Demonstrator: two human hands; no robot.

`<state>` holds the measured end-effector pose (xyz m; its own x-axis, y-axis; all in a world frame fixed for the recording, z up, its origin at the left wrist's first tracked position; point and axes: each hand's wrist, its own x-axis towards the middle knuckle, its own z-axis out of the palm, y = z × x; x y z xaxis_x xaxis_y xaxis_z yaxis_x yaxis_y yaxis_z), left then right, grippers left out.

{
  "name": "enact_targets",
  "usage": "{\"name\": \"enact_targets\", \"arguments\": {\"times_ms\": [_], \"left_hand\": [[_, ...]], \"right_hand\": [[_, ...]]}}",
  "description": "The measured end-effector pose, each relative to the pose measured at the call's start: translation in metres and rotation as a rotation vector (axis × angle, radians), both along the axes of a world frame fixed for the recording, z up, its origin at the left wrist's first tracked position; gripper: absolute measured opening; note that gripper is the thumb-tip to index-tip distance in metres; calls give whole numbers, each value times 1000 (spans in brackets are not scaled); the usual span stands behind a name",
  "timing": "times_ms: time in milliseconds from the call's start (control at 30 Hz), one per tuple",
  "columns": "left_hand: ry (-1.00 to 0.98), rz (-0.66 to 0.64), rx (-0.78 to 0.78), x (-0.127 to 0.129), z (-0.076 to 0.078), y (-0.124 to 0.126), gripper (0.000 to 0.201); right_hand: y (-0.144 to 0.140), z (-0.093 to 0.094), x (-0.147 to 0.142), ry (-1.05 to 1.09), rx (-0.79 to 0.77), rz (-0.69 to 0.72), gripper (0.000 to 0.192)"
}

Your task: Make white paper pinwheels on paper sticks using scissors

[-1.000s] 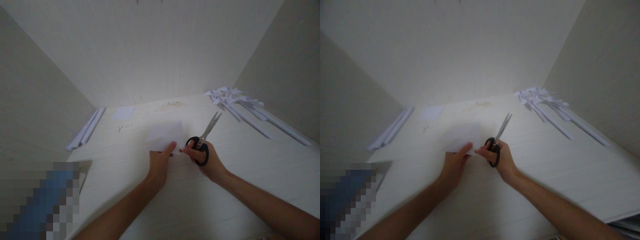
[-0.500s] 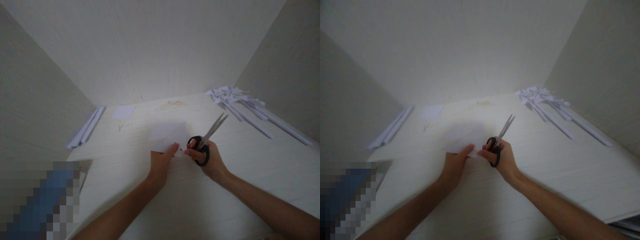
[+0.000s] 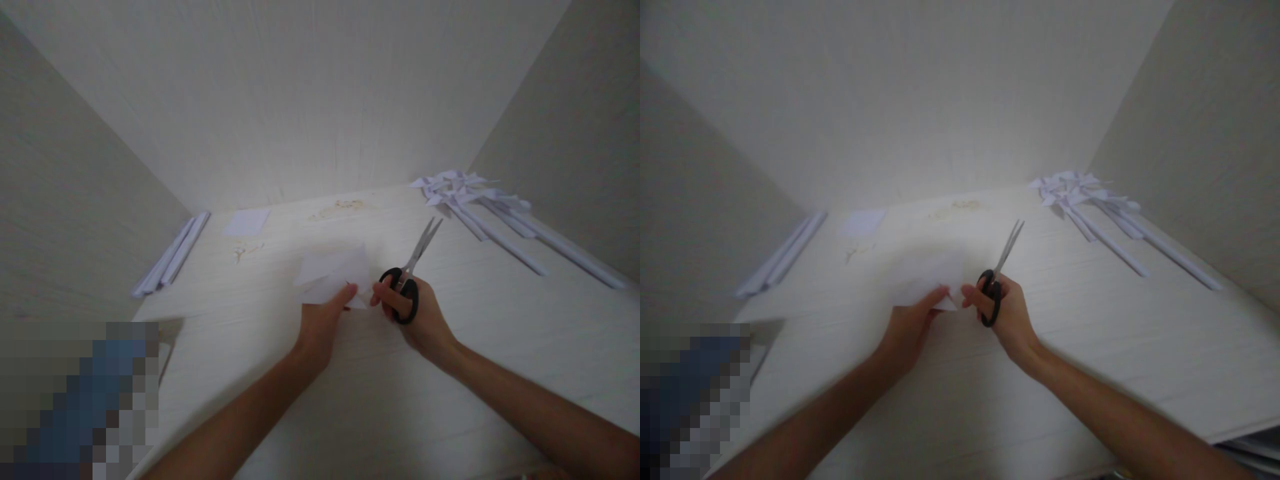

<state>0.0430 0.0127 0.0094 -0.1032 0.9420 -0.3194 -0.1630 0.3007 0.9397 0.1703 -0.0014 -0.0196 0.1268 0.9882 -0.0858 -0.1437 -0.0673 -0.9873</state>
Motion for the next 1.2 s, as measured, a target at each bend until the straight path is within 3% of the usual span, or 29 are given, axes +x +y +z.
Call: {"name": "enact_targets", "arguments": {"times_ms": [133,300,533,800,1200], "left_hand": [[-190,63,128,-11,8,16,7],[-355,121,205,-21,16,28,15],[-397,76,201,-15,18,20,11],[-377,79,265,-14,17,18,24],[-373,107,294,-12,17,16,14]], "right_hand": [[-3,5,4,-104,18,289,47],[-9,13,1,-338,-27,521,42],[-12,15,-1,-407,-73,540,41],[-13,14,-2,-414,-77,536,41],[-10,8,-2,-434,-105,533,42]]}}
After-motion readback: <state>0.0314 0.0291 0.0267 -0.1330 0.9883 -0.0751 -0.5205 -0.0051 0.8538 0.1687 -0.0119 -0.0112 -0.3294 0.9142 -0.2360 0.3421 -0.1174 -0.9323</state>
